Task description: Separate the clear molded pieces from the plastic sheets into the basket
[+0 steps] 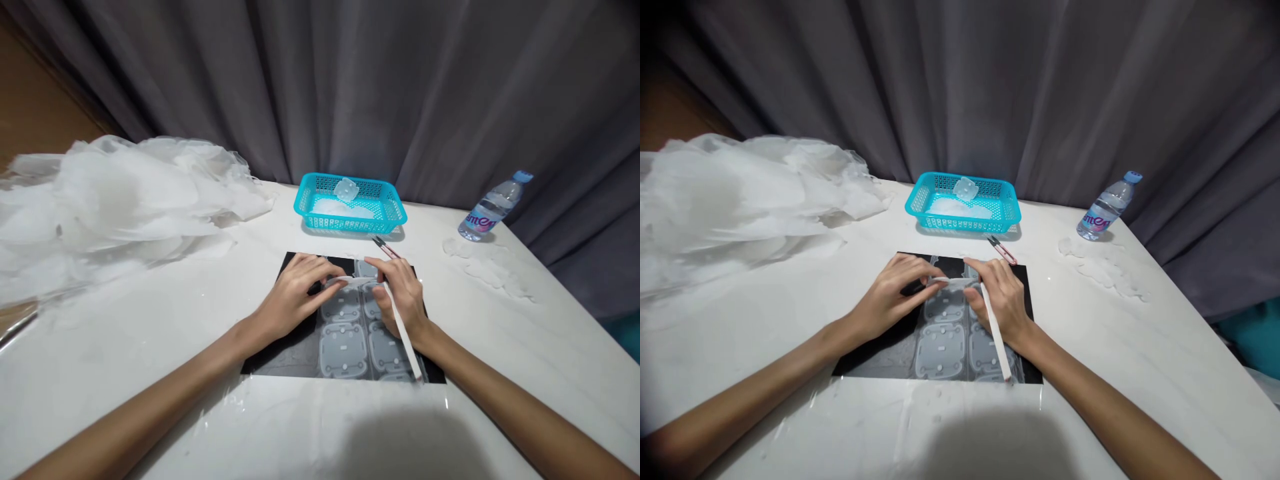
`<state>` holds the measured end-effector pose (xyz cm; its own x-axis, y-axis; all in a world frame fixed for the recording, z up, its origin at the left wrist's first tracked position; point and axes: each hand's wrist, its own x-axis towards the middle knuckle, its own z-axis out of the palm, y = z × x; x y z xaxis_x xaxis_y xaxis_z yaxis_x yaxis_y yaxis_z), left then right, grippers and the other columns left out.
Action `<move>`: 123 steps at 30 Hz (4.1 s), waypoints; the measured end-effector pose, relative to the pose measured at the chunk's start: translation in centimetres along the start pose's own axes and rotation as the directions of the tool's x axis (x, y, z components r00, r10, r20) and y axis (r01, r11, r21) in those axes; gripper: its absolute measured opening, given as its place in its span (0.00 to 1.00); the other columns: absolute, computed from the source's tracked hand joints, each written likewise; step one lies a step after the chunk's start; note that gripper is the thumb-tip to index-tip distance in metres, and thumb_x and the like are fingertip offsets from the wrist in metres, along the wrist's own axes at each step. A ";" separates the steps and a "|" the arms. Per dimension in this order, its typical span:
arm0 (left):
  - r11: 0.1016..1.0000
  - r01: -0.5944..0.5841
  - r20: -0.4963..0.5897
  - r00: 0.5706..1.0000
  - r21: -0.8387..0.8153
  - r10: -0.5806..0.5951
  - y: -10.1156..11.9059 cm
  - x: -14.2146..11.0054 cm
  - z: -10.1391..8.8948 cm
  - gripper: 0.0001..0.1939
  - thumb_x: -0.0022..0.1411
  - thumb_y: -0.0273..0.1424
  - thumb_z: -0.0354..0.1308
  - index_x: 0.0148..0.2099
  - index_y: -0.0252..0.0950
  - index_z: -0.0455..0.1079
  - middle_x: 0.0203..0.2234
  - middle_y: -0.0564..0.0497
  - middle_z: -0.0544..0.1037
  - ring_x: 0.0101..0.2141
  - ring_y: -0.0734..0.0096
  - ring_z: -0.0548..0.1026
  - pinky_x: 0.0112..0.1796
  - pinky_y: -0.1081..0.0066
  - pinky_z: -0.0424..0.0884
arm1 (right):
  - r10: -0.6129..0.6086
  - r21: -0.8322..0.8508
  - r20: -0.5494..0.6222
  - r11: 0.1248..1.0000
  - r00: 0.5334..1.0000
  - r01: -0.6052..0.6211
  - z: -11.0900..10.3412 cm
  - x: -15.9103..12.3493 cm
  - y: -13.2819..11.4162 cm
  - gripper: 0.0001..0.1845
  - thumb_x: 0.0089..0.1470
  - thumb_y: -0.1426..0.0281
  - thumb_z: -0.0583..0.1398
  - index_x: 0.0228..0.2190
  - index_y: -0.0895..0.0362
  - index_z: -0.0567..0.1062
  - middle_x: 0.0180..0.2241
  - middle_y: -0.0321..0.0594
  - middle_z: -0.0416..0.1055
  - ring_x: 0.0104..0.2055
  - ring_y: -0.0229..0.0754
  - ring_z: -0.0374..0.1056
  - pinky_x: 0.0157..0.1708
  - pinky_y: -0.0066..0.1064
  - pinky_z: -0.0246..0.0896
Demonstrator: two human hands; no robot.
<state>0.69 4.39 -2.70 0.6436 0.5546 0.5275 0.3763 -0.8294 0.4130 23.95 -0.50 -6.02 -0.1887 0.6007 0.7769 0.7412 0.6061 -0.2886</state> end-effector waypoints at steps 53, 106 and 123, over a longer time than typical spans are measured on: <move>0.981 0.056 0.359 0.925 0.187 -0.121 0.9 -2.6 1.7 0.39 0.73 0.55 0.49 0.75 0.36 0.55 0.72 0.34 0.59 0.72 0.41 0.56 0.67 0.41 0.56 | 0.241 -0.150 -0.198 0.950 0.950 -0.273 2.1 6.2 5.7 0.15 0.74 0.66 0.45 0.38 0.53 0.67 0.38 0.44 0.69 0.42 0.50 0.61 0.47 0.46 0.57; 0.984 0.177 0.326 0.931 -0.008 -0.165 2.2 -0.2 2.6 0.16 0.76 0.43 0.52 0.58 0.39 0.67 0.53 0.44 0.75 0.55 0.53 0.74 0.57 0.53 0.70 | 0.133 0.411 0.612 0.789 0.780 -0.457 -5.5 0.5 2.2 0.06 0.66 0.67 0.63 0.42 0.53 0.81 0.45 0.43 0.77 0.48 0.44 0.75 0.49 0.36 0.73; 0.978 0.207 0.229 0.952 -0.001 -0.201 1.4 -0.8 3.6 0.23 0.70 0.49 0.60 0.59 0.41 0.72 0.58 0.47 0.78 0.59 0.54 0.75 0.60 0.54 0.68 | 0.128 0.341 0.606 0.850 0.785 -0.402 -4.9 0.4 1.7 0.05 0.68 0.67 0.61 0.41 0.53 0.79 0.43 0.41 0.79 0.47 0.45 0.75 0.50 0.37 0.69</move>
<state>3.09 2.61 -5.18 0.6899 0.6797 0.2489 0.5006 -0.6964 0.5142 28.25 -1.80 -3.43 -0.4435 0.8651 0.2345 0.4856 0.4518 -0.7484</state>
